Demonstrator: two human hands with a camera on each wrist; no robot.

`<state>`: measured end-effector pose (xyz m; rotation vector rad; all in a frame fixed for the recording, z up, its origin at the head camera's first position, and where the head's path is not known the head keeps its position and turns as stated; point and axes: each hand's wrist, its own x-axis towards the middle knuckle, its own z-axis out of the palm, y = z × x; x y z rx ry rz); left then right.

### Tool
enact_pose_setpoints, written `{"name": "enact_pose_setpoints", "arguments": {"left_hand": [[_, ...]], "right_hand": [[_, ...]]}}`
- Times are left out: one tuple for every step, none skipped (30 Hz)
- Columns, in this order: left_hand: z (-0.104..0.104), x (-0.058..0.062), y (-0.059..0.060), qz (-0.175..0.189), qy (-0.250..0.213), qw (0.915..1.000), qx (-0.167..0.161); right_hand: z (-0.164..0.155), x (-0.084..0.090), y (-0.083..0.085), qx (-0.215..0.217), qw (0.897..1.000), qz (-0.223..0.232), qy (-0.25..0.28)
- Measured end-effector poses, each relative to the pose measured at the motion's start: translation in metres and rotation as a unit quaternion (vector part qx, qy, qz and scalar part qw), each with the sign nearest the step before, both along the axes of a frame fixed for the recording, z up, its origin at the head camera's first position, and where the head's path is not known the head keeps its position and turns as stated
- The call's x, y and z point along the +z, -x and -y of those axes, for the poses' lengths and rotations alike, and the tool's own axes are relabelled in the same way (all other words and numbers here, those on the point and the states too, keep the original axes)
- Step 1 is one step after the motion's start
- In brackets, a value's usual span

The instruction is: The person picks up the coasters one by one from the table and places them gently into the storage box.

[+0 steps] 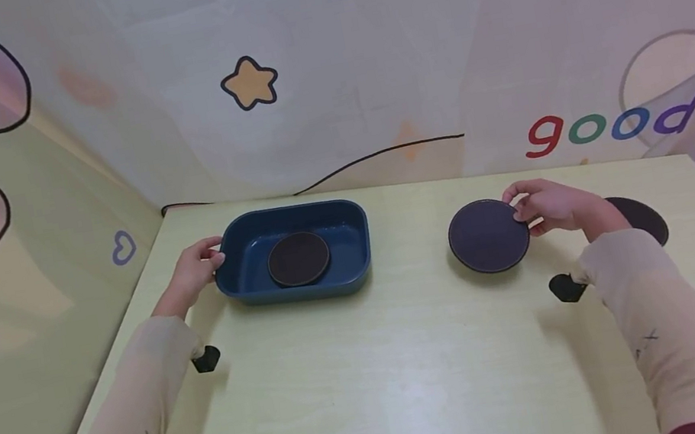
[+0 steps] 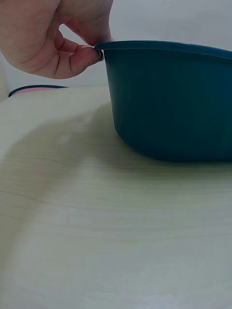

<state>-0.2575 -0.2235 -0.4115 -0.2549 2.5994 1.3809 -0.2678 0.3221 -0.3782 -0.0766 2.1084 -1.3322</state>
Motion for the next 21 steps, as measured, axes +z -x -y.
{"name": "enact_pose_setpoints", "arguments": {"left_hand": [[0.0,0.0,0.0,-0.001,0.001,1.0,0.0],[0.0,0.0,0.0,0.0,0.001,1.0,0.0],[0.0,0.0,0.001,0.0,0.002,1.0,0.0],[0.0,0.0,0.001,0.0,0.001,1.0,0.0],[0.0,-0.001,0.001,0.0,0.001,1.0,0.0],[0.0,-0.001,0.001,0.0,0.001,1.0,0.001],[0.0,-0.001,0.001,0.0,0.001,1.0,0.0],[0.0,-0.002,0.001,-0.001,0.0,1.0,0.0],[0.0,-0.002,0.001,-0.002,-0.001,1.0,0.0],[0.001,-0.002,0.001,-0.002,-0.002,1.0,0.0],[0.001,-0.002,0.001,-0.004,-0.002,1.0,-0.001],[0.001,-0.001,0.001,-0.004,-0.003,1.0,-0.001],[0.001,-0.001,0.001,-0.006,-0.004,1.0,-0.002],[0.001,-0.001,0.001,-0.005,-0.005,1.0,-0.001],[0.001,-0.001,0.001,-0.006,-0.006,1.0,-0.001],[0.001,-0.001,0.0,-0.007,-0.006,1.0,-0.002],[0.001,0.0,0.0,-0.008,-0.006,0.9999,-0.002],[0.001,0.0,0.0,-0.008,-0.006,0.9999,-0.002],[0.001,0.0,0.0,-0.007,-0.007,1.0,-0.001],[0.001,0.0,0.0,-0.007,-0.007,1.0,-0.002],[0.001,0.0,0.0,-0.007,-0.005,1.0,-0.003]], "right_hand": [[0.002,0.001,0.0,-0.001,1.0,-0.002,0.008],[0.003,0.002,0.001,-0.002,1.0,-0.004,0.015],[0.005,0.003,0.001,-0.001,1.0,-0.006,0.02],[0.007,0.004,0.002,-0.001,1.0,-0.009,0.024],[0.01,0.006,0.002,0.0,1.0,-0.012,0.028],[0.012,0.007,0.002,0.002,0.999,-0.015,0.03],[0.015,0.008,0.003,0.005,0.999,-0.017,0.032],[0.017,0.009,0.003,0.007,0.999,-0.02,0.033],[0.02,0.01,0.003,0.01,0.999,-0.023,0.034],[0.023,0.012,0.003,0.013,0.999,-0.024,0.036],[0.026,0.012,0.004,0.014,0.999,-0.025,0.038],[0.029,0.013,0.004,0.017,0.999,-0.026,0.04],[0.032,0.014,0.005,0.016,0.999,-0.026,0.044],[0.036,0.015,0.005,0.017,0.998,-0.027,0.047],[0.039,0.016,0.005,0.018,0.998,-0.029,0.051],[0.043,0.016,0.006,0.017,0.998,-0.031,0.055],[0.047,0.017,0.007,0.017,0.998,-0.032,0.059],[0.051,0.018,0.007,0.017,0.997,-0.034,0.064],[0.055,0.019,0.007,0.018,0.997,-0.036,0.068],[0.059,0.019,0.008,0.019,0.996,-0.038,0.072],[0.063,0.02,0.008,0.018,0.996,-0.039,0.076]]}}
